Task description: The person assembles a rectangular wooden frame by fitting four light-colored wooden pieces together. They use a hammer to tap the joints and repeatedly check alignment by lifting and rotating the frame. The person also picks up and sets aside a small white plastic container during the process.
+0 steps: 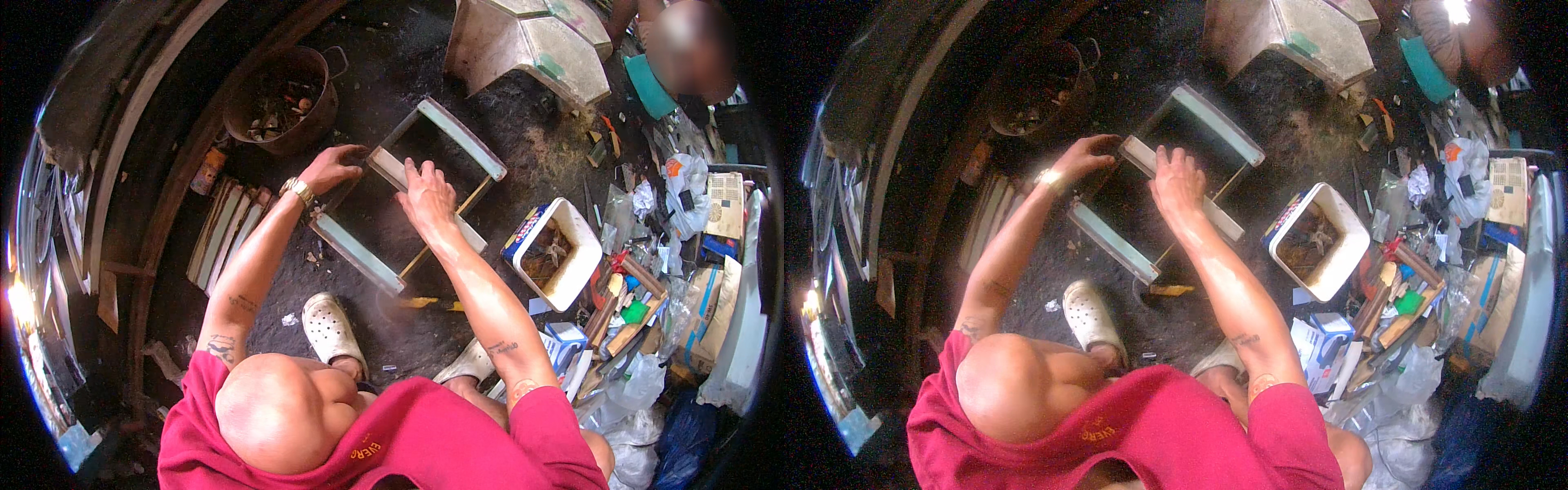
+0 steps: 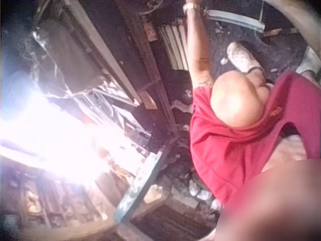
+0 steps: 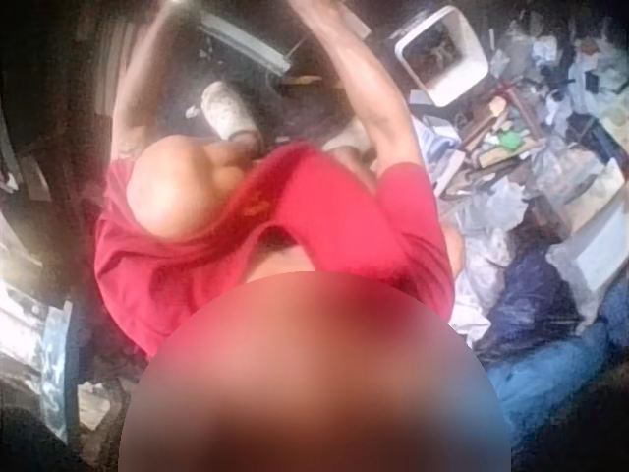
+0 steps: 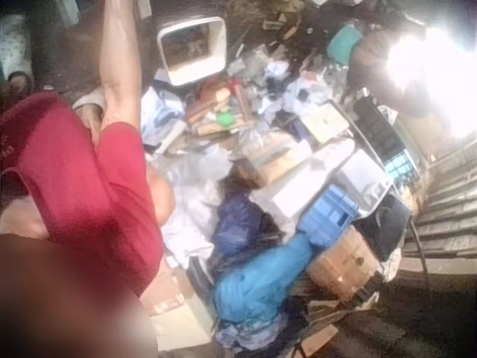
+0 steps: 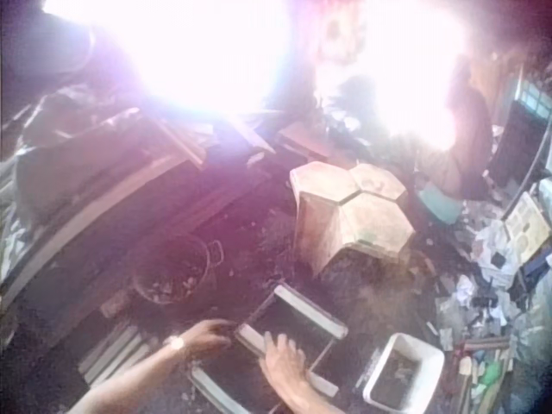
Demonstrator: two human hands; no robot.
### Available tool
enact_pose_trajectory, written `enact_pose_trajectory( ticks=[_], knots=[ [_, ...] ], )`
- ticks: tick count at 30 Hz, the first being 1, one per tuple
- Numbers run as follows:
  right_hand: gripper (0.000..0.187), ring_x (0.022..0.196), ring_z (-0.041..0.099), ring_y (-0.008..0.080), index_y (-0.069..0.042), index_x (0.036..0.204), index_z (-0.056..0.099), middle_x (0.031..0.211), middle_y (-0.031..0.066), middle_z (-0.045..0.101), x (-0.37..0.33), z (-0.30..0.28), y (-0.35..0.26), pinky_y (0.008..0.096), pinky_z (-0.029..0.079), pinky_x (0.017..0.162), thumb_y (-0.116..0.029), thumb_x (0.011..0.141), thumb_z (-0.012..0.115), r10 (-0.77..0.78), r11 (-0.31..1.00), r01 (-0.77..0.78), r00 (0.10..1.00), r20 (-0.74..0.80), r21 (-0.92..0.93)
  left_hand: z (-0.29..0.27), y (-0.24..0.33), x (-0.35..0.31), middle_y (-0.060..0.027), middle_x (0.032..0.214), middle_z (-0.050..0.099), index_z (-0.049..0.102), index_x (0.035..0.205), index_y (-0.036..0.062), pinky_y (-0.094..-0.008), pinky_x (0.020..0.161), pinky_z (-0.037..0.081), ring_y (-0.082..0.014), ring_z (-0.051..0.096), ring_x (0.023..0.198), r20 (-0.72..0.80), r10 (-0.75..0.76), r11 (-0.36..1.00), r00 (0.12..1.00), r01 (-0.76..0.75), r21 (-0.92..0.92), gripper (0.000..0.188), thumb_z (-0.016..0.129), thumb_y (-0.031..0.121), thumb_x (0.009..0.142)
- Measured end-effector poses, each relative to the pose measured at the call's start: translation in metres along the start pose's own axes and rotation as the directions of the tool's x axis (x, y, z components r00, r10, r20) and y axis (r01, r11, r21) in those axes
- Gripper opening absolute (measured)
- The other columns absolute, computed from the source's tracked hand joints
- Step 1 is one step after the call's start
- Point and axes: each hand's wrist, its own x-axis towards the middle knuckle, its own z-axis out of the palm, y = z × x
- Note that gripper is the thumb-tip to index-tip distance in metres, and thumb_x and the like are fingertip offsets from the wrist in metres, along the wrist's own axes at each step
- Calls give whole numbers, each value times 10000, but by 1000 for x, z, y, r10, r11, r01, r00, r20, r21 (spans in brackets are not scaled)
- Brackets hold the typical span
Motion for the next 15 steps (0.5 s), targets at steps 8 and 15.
enact_pose_trajectory(
  ticks=[8,15],
  knots=[
    [757,1140,569,375,-65,1424,499,1278,173,523,-11,-1,1,507,528,879,-252,786,861,-38,997,29,992,-117,-76,24,0,-27,-187,1299,696,664,1335,62,-397,1037,498,-304,666,1213,-308,117,991,944,-91,98,471,731,233,901],
    [343,1063,647,404,-43,1240,632,1172,191,618,-10,-3,15,520,532,911,-211,943,671,13,978,-21,999,40,207,21,-14,-36,-191,1227,721,720,1235,52,-403,989,525,-322,690,1145,-472,16,1000,881,-17,2,365,689,210,907]
  ],
)
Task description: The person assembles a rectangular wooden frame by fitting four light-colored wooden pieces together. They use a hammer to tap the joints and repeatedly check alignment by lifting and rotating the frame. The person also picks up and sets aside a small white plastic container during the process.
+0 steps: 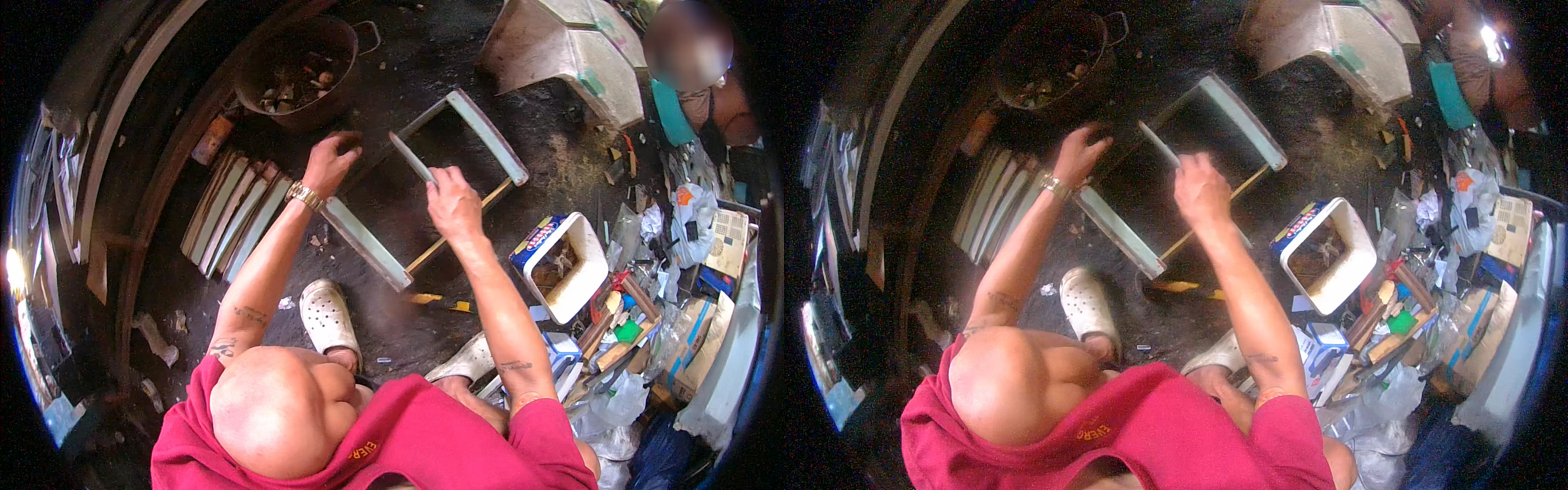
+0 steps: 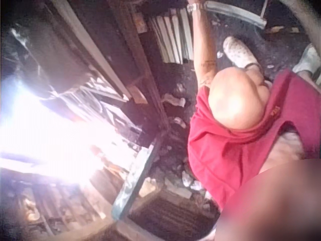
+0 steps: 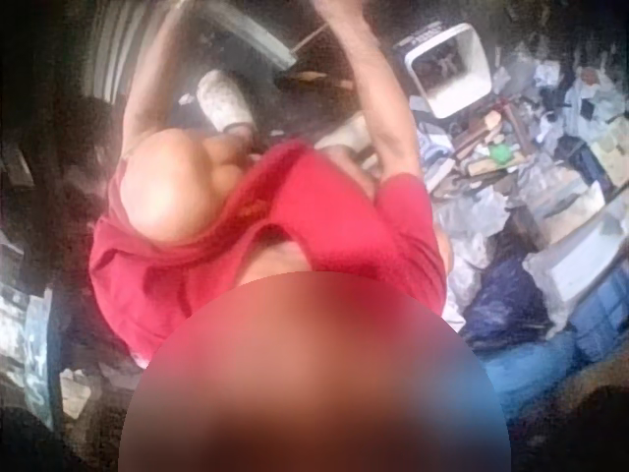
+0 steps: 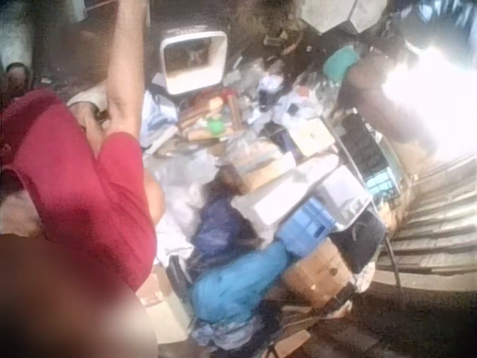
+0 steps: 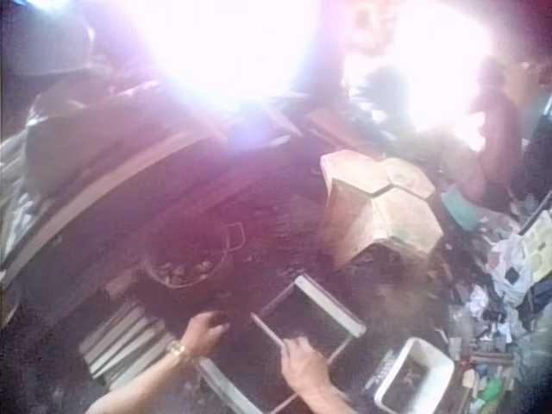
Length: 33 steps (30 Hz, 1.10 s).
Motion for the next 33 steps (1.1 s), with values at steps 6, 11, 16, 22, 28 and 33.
enact_pose_trajectory(
  ticks=[6,11,16,22,28,33],
  knots=[
    [427,1093,697,260,-43,1331,678,1203,168,734,19,17,35,363,509,983,-195,934,723,110,835,-216,967,230,506,-1,1,-2,-180,1207,739,709,1245,21,-384,976,525,-288,706,1104,9,-33,998,999,34,-58,387,695,223,915],
    [405,898,653,130,-14,1314,687,1021,63,749,17,27,47,295,508,850,-154,939,749,145,728,-296,948,283,619,2,2,-2,-177,1182,747,726,1223,32,-388,958,535,-298,717,1092,52,-97,993,994,100,-62,361,686,214,913],
    [403,870,637,131,-28,1293,708,964,59,729,14,18,42,304,500,827,-195,929,756,168,735,-297,951,260,610,1,-2,4,-172,1173,752,735,1208,38,-383,952,535,-285,722,1076,52,-120,989,991,124,-83,329,678,202,929],
    [412,849,624,137,-85,1306,722,921,51,712,16,7,37,318,490,821,-221,918,762,190,759,-322,941,281,566,3,-3,3,-164,1177,754,738,1203,41,-381,955,534,-279,723,1076,46,-120,989,992,124,-83,317,677,203,937],
    [430,859,634,140,-91,1316,718,948,62,730,19,8,43,326,496,835,-226,911,768,190,764,-329,937,294,555,6,0,1,-168,1180,752,734,1209,43,-384,959,533,-295,720,1085,56,-75,996,996,78,-42,318,662,212,949],
    [462,874,648,145,-83,1330,706,971,61,739,20,15,47,316,498,840,-244,904,782,200,761,-339,934,297,553,15,12,-6,-207,1174,734,730,1218,43,-411,950,535,-362,705,1093,63,-19,1000,998,18,13,340,653,260,968]
  ],
)
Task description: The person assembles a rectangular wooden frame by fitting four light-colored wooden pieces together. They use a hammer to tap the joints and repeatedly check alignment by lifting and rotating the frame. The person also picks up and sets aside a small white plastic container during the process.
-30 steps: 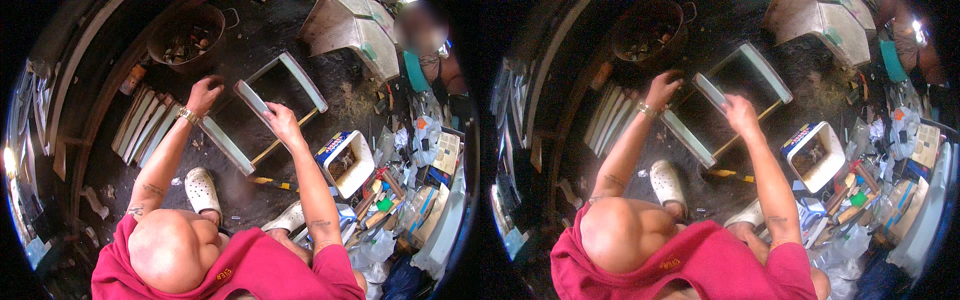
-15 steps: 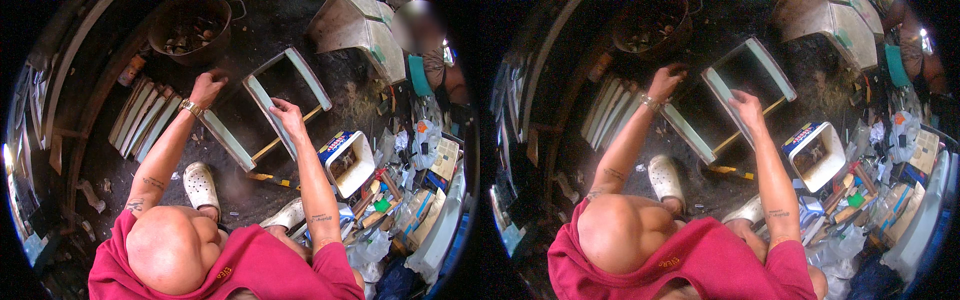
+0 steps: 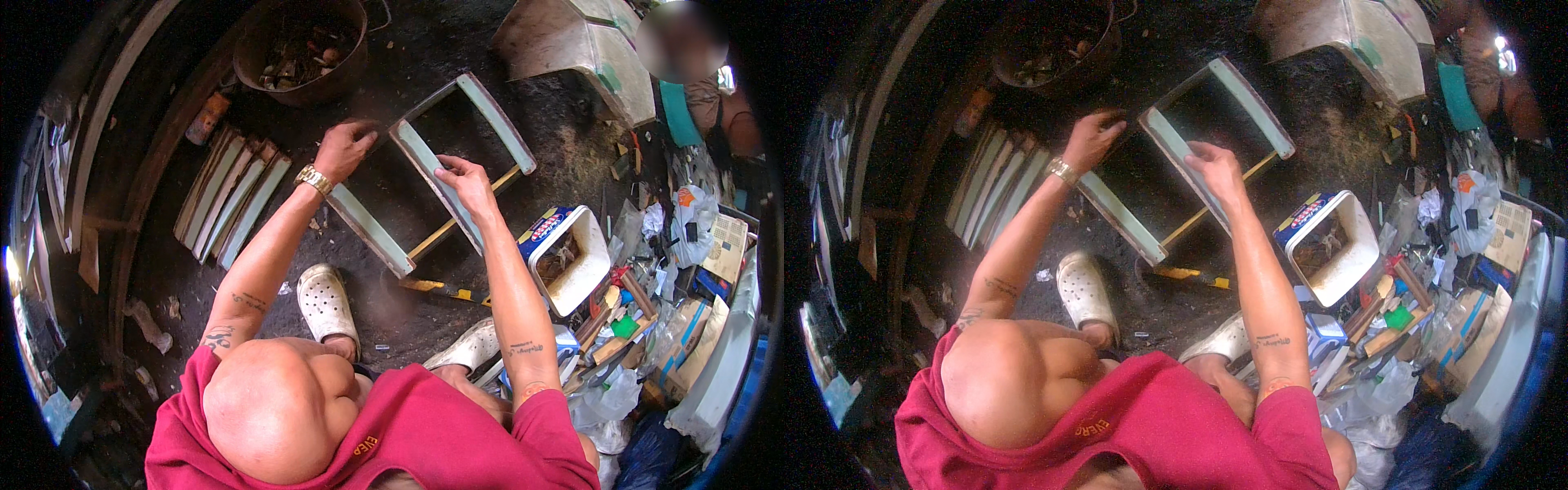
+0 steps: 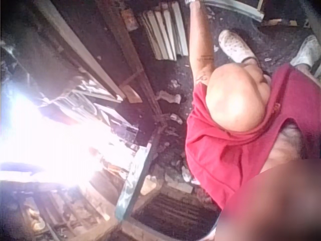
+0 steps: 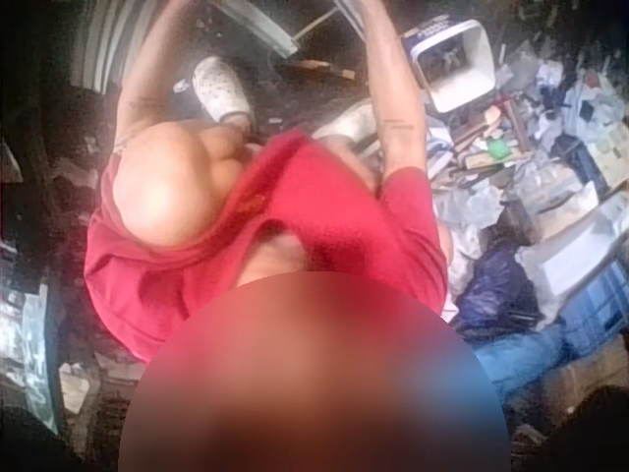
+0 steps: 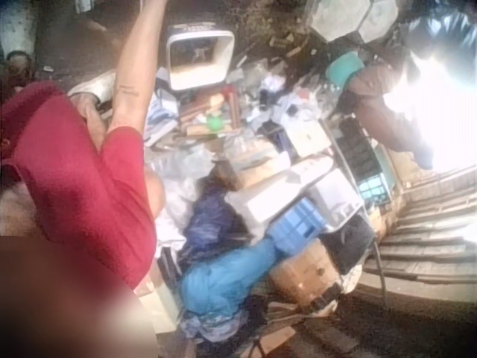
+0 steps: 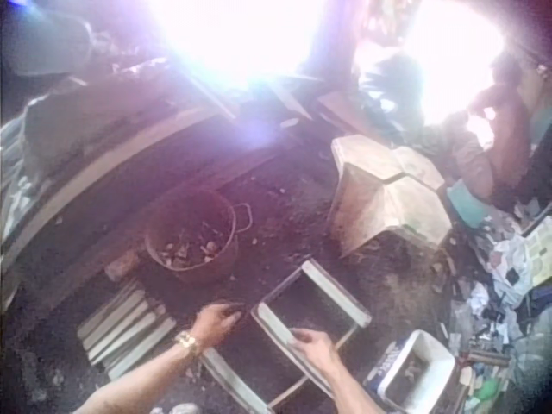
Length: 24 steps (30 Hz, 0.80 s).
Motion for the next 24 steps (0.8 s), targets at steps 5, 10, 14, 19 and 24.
enact_pose_trajectory(
  ticks=[5,10,14,19,24],
  knots=[
    [436,910,671,160,-83,1325,700,1002,86,748,-10,-9,-4,311,517,847,-263,931,757,-88,994,76,982,-166,-81,18,13,5,-244,1166,719,709,1264,46,-418,930,535,-384,709,1065,10,13,991,1000,-14,130,436,653,384,994],
    [289,958,697,264,-57,1212,724,1061,129,707,-65,-29,12,390,543,866,-150,938,709,-195,980,106,683,-704,-168,20,10,8,-233,1115,720,743,1177,25,-437,907,533,-401,691,1056,-25,37,998,999,-36,46,378,626,333,991],
    [399,1002,697,368,-7,1239,673,1089,196,711,-74,-33,29,464,539,907,-288,956,689,-16,952,-188,755,-655,-241,12,-1,14,-215,1144,732,742,1213,57,-414,916,533,-363,709,1066,81,-105,994,991,107,-13,377,632,344,994],
    [522,1117,674,471,21,1161,674,1146,315,703,-39,-46,13,527,533,968,-438,914,694,215,840,-412,851,-479,-354,17,-12,18,-221,1139,743,746,1225,65,-386,900,535,-329,724,1057,85,-72,997,994,74,-25,387,685,348,967],
    [509,1127,677,454,14,1164,689,1172,288,709,-1,-63,-20,527,535,984,-393,864,742,130,839,-329,895,-427,-434,22,-17,-3,-197,982,777,761,1196,64,-368,857,539,-216,744,953,-111,-115,989,987,104,-100,373,691,353,971]
  ],
)
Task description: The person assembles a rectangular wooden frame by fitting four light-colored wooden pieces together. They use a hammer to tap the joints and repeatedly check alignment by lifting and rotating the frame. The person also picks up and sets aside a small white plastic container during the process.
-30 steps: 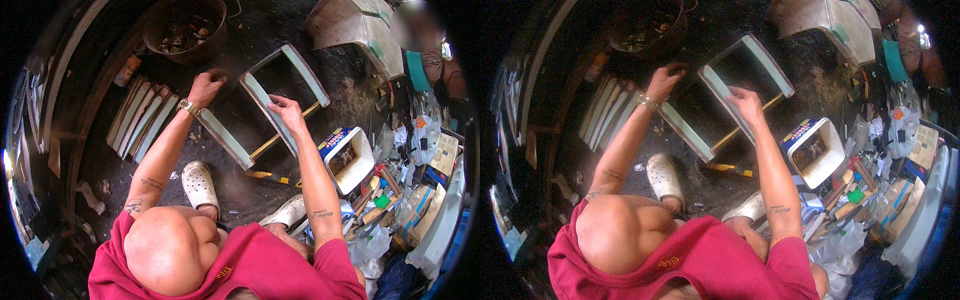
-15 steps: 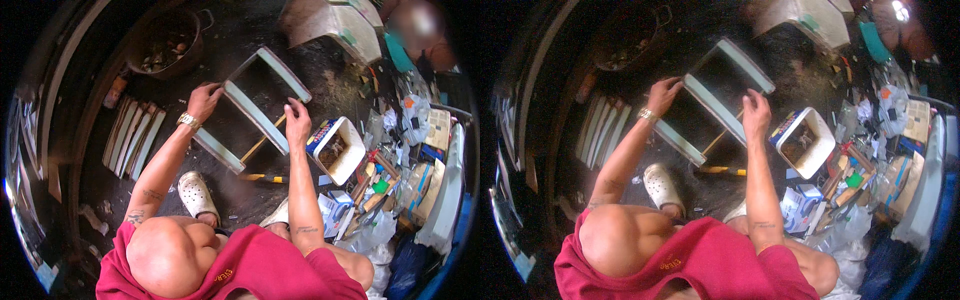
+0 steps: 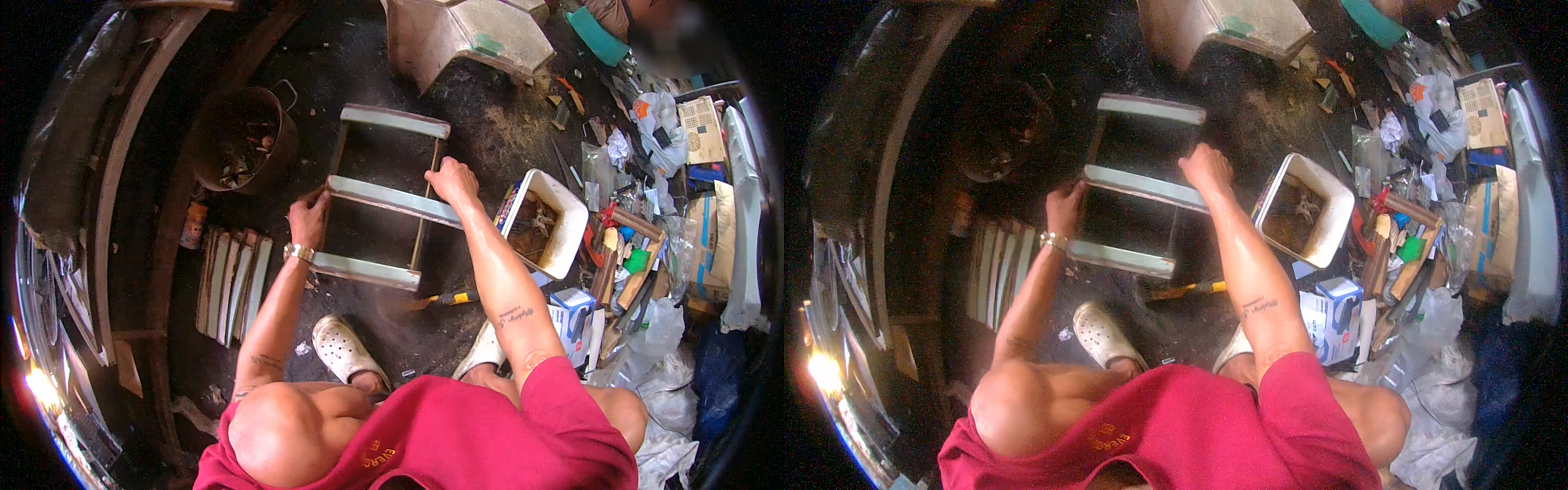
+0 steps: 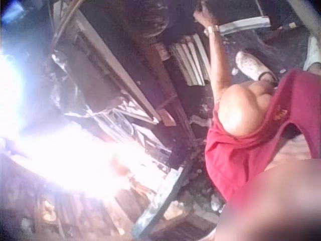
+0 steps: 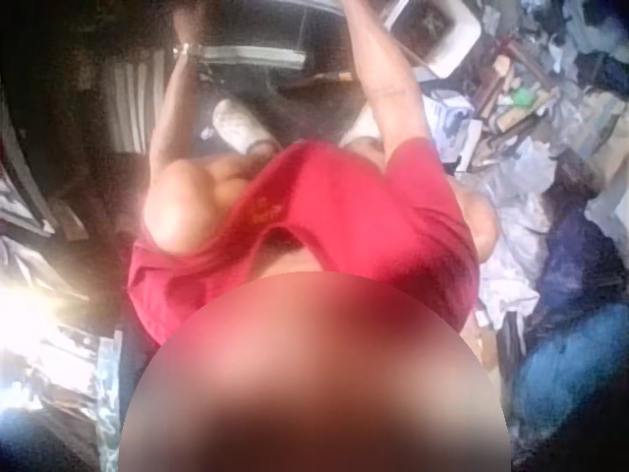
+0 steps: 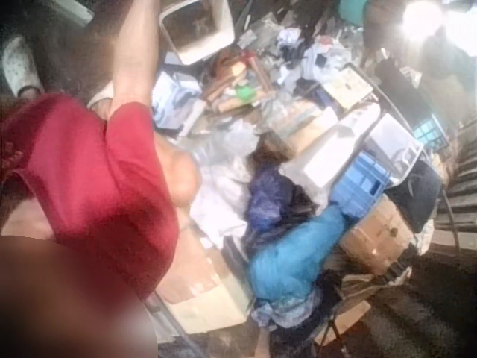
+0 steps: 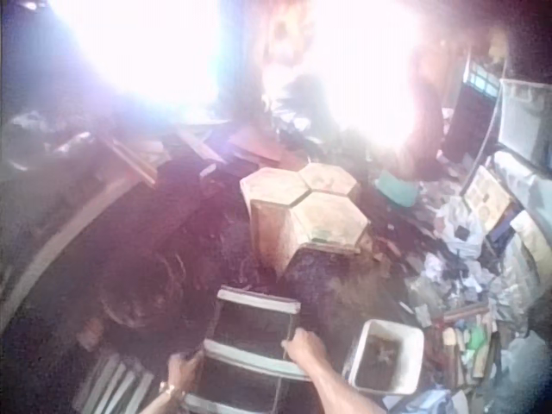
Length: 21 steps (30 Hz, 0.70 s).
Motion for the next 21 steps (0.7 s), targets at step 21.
enact_pose_trajectory(
  ticks=[21],
  knots=[
    [442,1179,594,381,-133,1237,619,1174,141,644,-13,-30,56,553,485,979,-120,817,753,-498,832,511,860,112,-218,0,5,-20,-203,1109,756,762,1164,25,-377,896,537,-313,730,1026,-22,-118,992,993,118,32,328,714,259,939]
  ],
)
